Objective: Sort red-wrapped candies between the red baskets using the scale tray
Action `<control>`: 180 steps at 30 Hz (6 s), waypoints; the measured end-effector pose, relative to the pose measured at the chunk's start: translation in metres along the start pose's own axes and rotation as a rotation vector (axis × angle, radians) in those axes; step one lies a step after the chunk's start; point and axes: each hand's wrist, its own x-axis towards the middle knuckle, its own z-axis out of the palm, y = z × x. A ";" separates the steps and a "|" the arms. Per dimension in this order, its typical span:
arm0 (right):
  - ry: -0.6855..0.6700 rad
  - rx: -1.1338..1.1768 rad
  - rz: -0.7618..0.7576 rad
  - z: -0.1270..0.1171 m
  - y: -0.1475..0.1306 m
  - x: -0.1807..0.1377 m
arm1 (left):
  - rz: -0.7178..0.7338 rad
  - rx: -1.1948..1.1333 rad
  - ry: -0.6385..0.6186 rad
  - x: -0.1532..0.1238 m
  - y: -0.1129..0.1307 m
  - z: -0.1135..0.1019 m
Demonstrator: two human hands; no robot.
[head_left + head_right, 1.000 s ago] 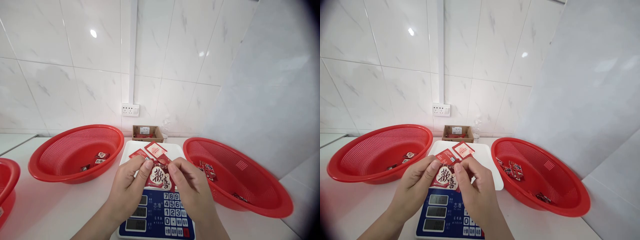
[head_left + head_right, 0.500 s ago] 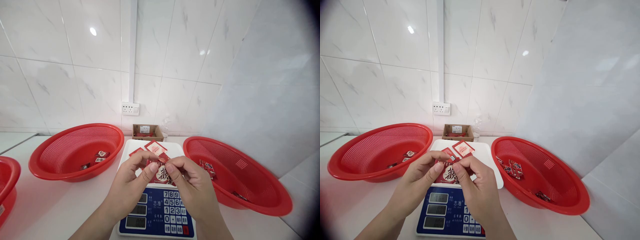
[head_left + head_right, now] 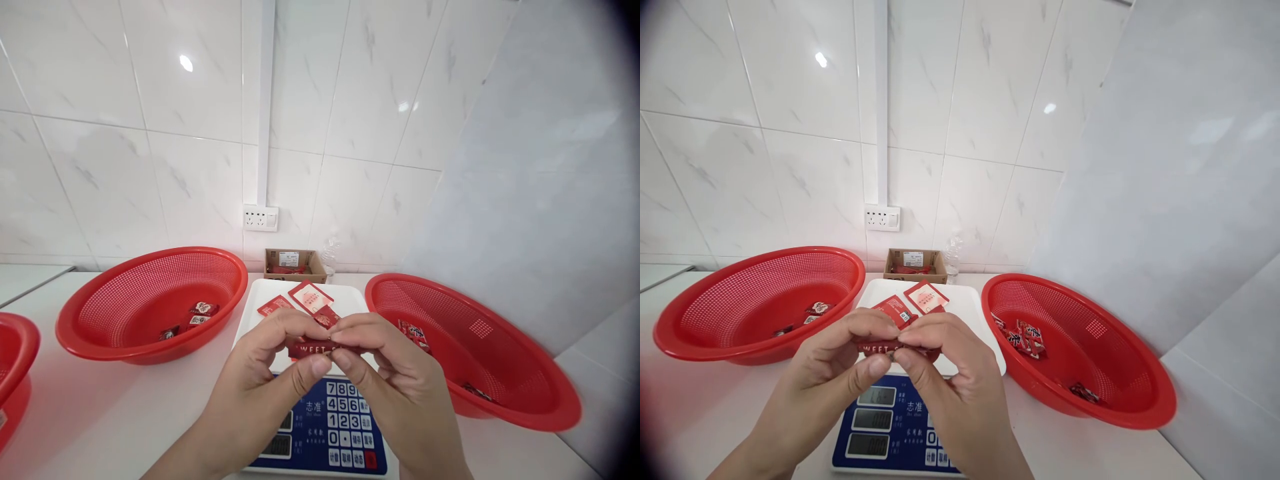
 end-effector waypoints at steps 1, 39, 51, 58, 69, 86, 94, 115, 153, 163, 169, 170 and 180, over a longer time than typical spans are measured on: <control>-0.009 0.007 -0.010 0.000 0.000 -0.001 | 0.019 0.000 0.000 -0.001 0.000 0.000; -0.042 0.165 0.207 0.000 0.001 -0.003 | -0.022 -0.118 0.125 0.002 -0.005 0.003; -0.034 0.113 0.180 0.003 0.002 -0.003 | -0.064 -0.091 0.086 0.000 -0.001 0.005; 0.101 0.244 0.209 0.002 0.006 -0.002 | -0.173 0.015 -0.030 0.002 -0.003 0.007; 0.044 0.237 0.497 0.008 -0.010 -0.003 | -0.146 0.003 0.099 0.003 -0.005 0.003; -0.077 0.053 0.494 0.005 -0.007 -0.001 | -0.223 0.137 -0.010 0.001 -0.003 0.006; 0.020 0.064 0.440 0.008 -0.007 -0.001 | -0.061 0.325 0.002 0.000 -0.001 0.009; 0.083 0.068 0.321 0.000 0.007 0.002 | 0.020 0.480 -0.104 0.005 -0.001 0.005; 0.106 0.436 0.276 -0.001 0.010 -0.001 | 0.014 0.420 -0.207 -0.003 0.006 0.008; 0.030 0.301 0.265 -0.004 0.009 -0.002 | -0.091 0.388 -0.224 -0.004 0.006 0.008; -0.093 0.255 0.329 -0.002 0.006 -0.002 | -0.079 0.360 -0.203 -0.003 0.002 0.009; -0.075 0.297 0.341 -0.001 0.006 -0.002 | -0.052 0.366 -0.167 -0.003 0.001 0.010; -0.111 0.213 0.435 0.001 0.002 -0.002 | -0.055 0.209 0.096 -0.005 -0.004 0.007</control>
